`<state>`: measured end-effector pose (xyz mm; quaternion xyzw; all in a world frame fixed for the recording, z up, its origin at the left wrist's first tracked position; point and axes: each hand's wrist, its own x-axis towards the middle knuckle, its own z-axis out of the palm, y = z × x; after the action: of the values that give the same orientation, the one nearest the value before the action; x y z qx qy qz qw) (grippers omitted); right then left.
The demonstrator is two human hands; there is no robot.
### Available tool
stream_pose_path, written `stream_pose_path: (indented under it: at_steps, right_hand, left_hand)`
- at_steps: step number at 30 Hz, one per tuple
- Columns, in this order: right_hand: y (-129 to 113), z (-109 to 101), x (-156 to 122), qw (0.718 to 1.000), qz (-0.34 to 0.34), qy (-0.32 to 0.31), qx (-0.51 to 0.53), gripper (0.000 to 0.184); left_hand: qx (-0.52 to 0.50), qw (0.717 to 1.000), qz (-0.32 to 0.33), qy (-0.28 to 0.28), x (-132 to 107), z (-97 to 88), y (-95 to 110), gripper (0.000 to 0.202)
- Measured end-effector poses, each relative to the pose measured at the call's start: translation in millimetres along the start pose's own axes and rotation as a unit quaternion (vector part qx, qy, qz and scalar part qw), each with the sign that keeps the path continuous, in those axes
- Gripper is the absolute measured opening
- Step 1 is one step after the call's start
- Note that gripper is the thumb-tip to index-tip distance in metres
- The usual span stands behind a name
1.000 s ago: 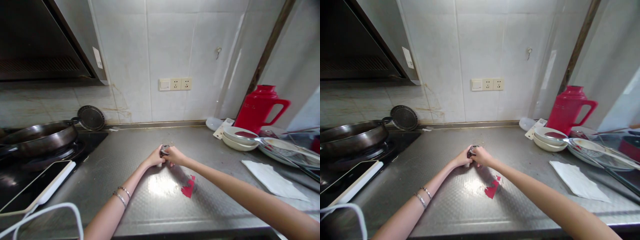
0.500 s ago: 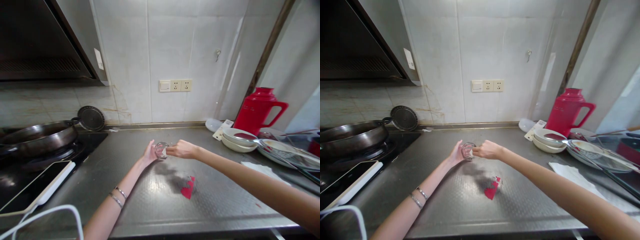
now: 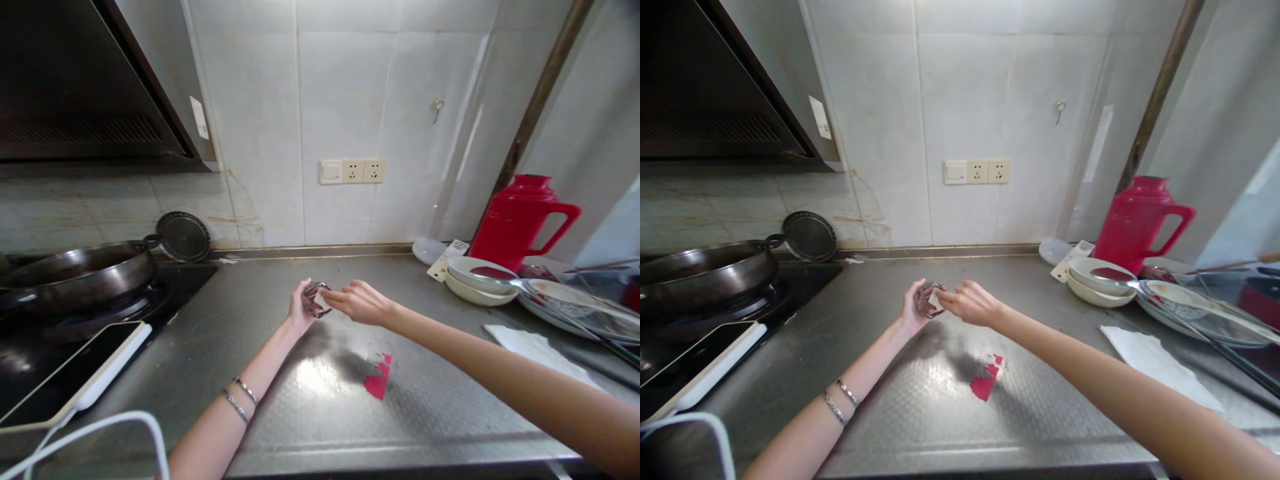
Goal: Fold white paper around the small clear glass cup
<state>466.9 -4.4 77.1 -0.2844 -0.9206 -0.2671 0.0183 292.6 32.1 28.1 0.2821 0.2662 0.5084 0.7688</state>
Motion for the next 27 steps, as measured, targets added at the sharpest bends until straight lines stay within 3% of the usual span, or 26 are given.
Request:
stream_pose_path:
  at_steps: [5,9,14,16,18,22,25,27]
  right_hand:
    - [-44,18,-5,0.985,0.149,-0.001,0.092,0.04]
    - [-74,27,1,0.943,0.258,0.032,0.207,0.044]
    - [-88,38,23,0.888,0.309,0.142,0.31,0.029]
    - [-86,40,30,0.878,0.315,0.166,0.319,0.021]
    - [-81,41,31,0.888,0.309,0.165,0.299,0.017]
    - [-64,40,17,0.944,0.248,0.119,0.184,0.021]
    - [-48,36,2,0.982,0.134,0.096,0.092,0.024]
    - [-36,32,-5,0.994,0.049,0.089,0.036,0.024]
  left_hand:
    - [-0.007,1.0,0.024,-0.005,-2,1.1,-9,0.036]
    - [-0.007,0.999,0.037,-0.007,-4,1.2,-17,0.039]
    - [-0.01,0.997,0.071,-0.005,-4,-2.3,-18,0.044]
    - [0.005,0.997,0.082,-0.015,-3,-3.0,-17,0.048]
    - [0.025,0.996,0.082,-0.033,-4,-2.1,-15,0.05]
    - [0.033,0.994,0.037,-0.097,-7,0.7,-4,0.049]
    - [0.042,0.99,-0.019,-0.13,-8,-1.3,7,0.052]
    - [0.056,0.989,-0.056,-0.124,-7,-4.1,11,0.056]
